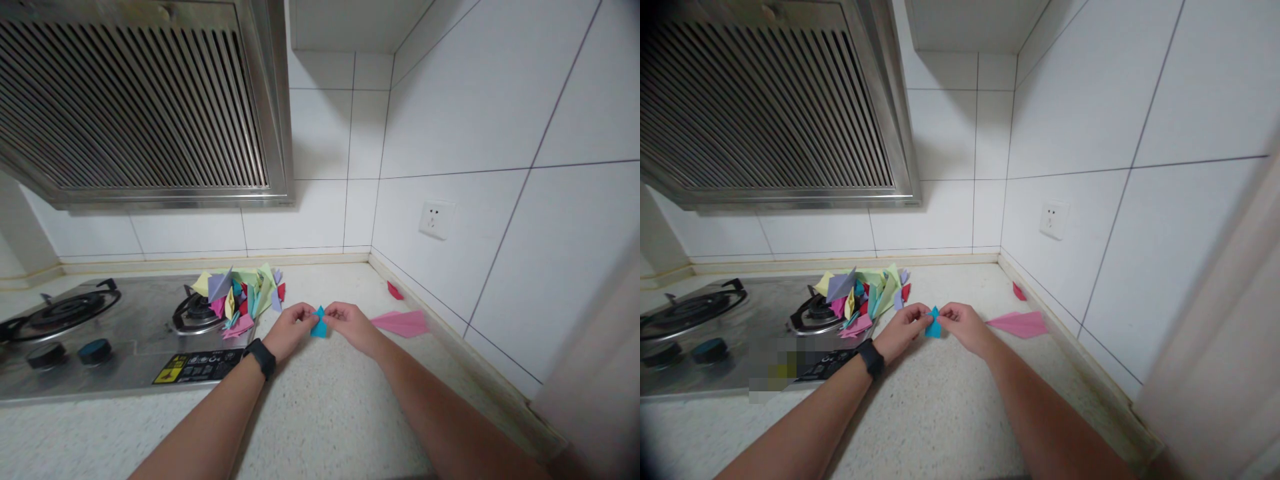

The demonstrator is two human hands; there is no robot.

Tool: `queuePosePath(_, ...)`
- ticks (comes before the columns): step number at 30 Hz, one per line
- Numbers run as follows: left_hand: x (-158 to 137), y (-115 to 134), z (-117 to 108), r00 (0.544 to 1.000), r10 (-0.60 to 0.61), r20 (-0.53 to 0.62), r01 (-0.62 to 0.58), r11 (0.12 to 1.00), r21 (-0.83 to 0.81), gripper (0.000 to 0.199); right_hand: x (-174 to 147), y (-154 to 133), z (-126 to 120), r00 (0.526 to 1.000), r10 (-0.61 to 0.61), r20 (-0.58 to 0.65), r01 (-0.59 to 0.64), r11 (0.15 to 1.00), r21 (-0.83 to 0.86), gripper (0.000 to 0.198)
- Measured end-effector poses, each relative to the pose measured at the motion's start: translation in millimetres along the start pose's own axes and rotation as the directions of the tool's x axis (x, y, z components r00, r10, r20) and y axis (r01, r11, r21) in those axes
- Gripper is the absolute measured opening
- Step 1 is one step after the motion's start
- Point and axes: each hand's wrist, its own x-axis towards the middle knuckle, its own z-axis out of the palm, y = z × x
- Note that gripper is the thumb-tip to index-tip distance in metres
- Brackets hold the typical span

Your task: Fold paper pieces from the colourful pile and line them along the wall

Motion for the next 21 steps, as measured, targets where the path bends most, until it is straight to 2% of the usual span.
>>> queuePosePath(9,1.1,-3.0,0.4,0.999,-0.037,0.011,0.037,0.998,-0.050,0.032,0.4,-2.7,0.7,1.000,0.012,-0.002,-0.012,1.000,0.016,0.023)
queuePosePath(12,1.1,-5.1,1.1,0.997,-0.061,0.057,0.066,0.995,-0.080,0.033,-0.4,-5.9,0.6,0.999,0.046,0.013,-0.047,0.999,0.024,0.021)
queuePosePath(21,-1.7,1.5,2.4,0.987,-0.069,0.146,0.086,0.989,-0.118,0.033,-4.1,-7.3,-0.7,0.980,0.100,0.170,-0.130,0.975,0.179,0.032)
